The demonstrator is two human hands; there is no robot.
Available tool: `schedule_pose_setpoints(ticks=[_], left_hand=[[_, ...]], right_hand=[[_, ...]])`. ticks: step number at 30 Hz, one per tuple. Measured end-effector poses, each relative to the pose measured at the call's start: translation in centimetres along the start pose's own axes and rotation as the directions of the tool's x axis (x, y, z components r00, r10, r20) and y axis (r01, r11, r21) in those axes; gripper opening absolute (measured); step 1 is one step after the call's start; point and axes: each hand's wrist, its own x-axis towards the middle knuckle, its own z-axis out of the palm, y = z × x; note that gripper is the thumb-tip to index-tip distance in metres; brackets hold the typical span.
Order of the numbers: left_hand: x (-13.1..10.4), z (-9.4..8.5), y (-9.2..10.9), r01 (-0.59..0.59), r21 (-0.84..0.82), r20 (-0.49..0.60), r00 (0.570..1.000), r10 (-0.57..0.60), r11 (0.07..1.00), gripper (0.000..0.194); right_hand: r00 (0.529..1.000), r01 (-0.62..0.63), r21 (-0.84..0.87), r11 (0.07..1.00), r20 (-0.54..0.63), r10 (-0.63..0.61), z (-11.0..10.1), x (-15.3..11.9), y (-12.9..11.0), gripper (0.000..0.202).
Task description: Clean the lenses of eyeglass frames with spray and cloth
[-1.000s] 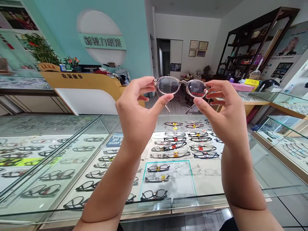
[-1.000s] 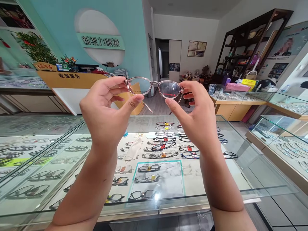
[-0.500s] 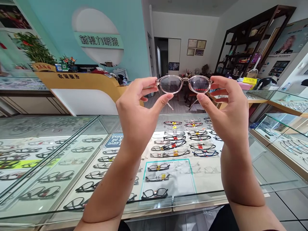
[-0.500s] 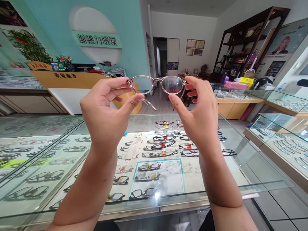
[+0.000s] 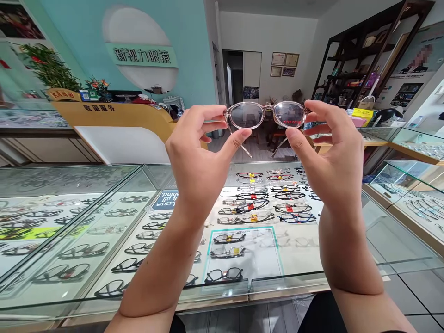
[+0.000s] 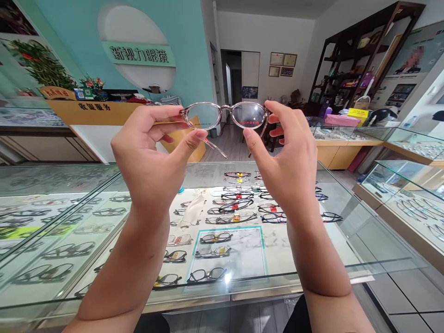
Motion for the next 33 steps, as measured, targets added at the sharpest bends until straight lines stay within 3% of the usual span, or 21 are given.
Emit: schedule_pose_setpoints(ticks=[16,22,29,33], left_hand=[[0.4,-0.1,0.7,-0.04,0.042,-0.023,0.999,0.041,0.998,0.049],[0.3,-0.3,1.1,-0.006,0.084,-0.004,1.0,0.006,0.996,0.049],[0.4,-1.1,0.7,-0.01,0.106,0.031,0.999,0.007,0.994,0.052],[0.4,-1.2,0.6,-0.007,0.083,0.016,1.0,0.006,0.997,0.055]], right_hand=[[0.999,0.003,-0.041,0.999,0.037,-0.001,0.1,-0.1,-0.4,0.044],[0.998,-0.018,-0.047,0.999,0.056,0.02,-0.2,-0.2,-0.7,0.041],[0.998,0.051,-0.019,0.998,0.034,-0.051,-0.1,0.1,-0.8,0.038],[0.999,0.026,-0.03,0.999,0.038,-0.025,0.3,-0.1,-0.8,0.042]])
